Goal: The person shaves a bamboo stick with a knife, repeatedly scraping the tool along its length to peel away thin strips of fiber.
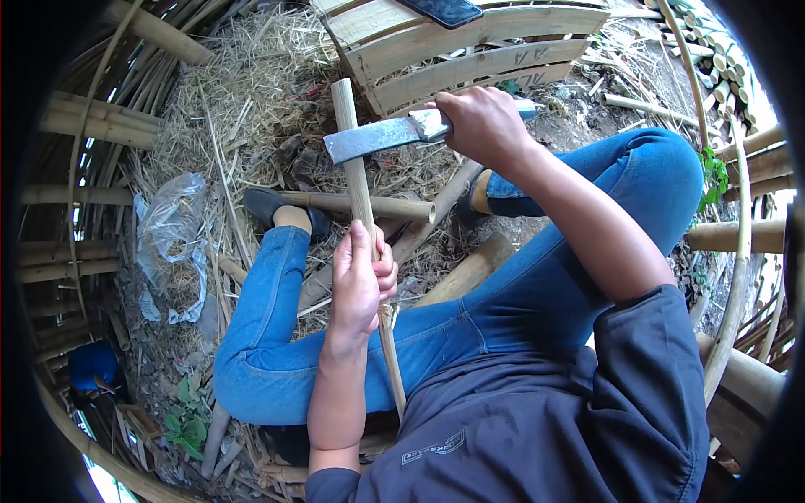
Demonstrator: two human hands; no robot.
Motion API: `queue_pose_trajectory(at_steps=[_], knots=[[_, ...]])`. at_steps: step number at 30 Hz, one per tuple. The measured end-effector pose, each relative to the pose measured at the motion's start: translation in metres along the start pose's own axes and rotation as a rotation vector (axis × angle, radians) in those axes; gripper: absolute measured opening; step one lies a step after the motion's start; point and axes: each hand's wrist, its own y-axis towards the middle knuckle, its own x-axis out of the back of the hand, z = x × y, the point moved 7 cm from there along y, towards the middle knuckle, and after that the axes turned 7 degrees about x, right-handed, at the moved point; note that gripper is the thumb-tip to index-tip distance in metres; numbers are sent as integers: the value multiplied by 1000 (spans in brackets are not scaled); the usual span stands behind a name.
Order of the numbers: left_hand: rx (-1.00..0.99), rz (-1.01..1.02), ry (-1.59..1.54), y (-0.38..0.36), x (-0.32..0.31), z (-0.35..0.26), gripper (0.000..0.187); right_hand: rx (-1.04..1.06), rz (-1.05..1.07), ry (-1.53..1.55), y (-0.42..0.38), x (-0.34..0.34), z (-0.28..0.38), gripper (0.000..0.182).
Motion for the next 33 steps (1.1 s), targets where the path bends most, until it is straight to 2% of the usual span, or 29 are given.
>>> queue_pose_trajectory(at_steps=[6,7,11,14,16,18,20,21,26,31,33], knots=[[59,76,46,-1,-18,20,41,-154,-8,-104,8,26,-30,12],[59,91,50,-4,-24,19,42,-247,30,-103,8,27,-38,15],[57,39,20,0,-15,10,40,-349,0,89,1,20,-51,24],[40,10,-20,4,-2,5,38,-372,207,325,5,27,-27,22],[36,-29,-26,4,2,2,37,-325,264,498,4,29,-6,25],[39,-59,-25,4,3,1,37,-122,234,499,6,30,17,31],[44,-89,-17,3,6,1,38,-5,298,400,3,33,40,35],[28,-111,-4,3,7,0,37,10,279,474,-1,30,47,35],[-71,-178,101,5,9,-3,34,37,508,441,-17,15,66,35],[-92,-152,157,5,6,0,32,-20,536,276,-21,-2,58,16],[-95,-143,164,5,5,3,32,-36,486,235,-22,-5,56,12]])
